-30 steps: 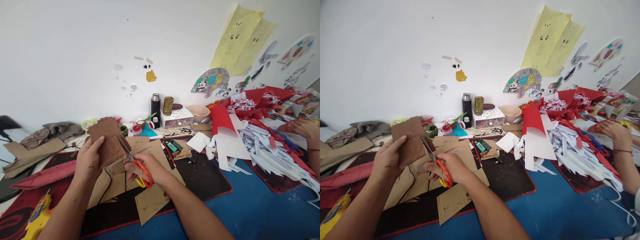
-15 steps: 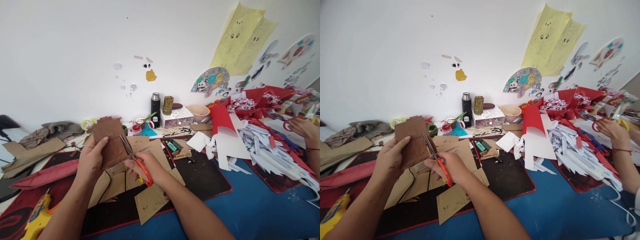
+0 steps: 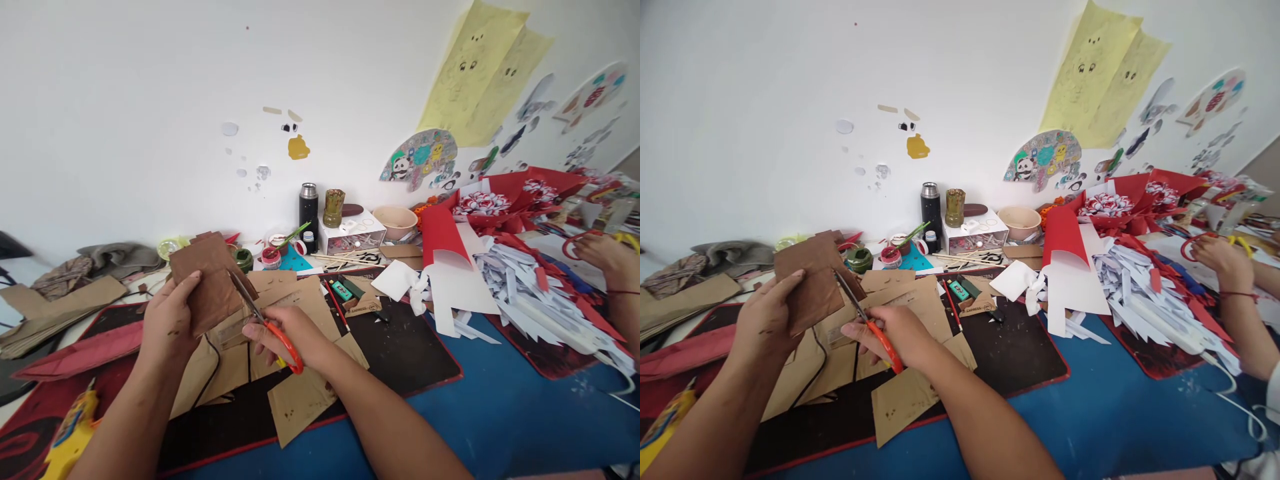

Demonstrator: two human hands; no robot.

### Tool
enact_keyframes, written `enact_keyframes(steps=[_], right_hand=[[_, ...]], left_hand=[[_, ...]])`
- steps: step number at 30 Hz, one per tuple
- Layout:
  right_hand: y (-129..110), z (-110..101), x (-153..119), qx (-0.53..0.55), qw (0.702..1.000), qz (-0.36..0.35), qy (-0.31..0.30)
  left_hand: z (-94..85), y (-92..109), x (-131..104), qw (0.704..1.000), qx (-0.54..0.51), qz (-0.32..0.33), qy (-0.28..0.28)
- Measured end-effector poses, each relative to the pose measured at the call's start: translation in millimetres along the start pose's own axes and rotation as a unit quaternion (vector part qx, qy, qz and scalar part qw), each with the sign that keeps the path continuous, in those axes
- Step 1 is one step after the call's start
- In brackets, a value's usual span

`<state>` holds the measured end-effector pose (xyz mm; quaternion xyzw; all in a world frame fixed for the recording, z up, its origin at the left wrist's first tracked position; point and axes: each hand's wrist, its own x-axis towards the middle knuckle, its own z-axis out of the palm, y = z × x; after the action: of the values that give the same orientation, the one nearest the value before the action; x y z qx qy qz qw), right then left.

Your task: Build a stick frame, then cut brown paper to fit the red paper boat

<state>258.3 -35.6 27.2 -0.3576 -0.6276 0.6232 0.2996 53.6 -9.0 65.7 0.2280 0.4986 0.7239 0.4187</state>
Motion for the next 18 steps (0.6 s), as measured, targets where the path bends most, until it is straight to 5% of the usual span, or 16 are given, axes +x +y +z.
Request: enact_keyframes(steps=[8,18], right_hand=[[10,1,4,0.003,1.0,-0.008,0.008],[8,-1,4,0.015,1.0,-0.011,-0.001]], left_hand=[[2.4,-1,-11,0.996,0.046,0.008,-0.077],[8.5,7,-10,0.988,0.061,-0.136,-0.03]])
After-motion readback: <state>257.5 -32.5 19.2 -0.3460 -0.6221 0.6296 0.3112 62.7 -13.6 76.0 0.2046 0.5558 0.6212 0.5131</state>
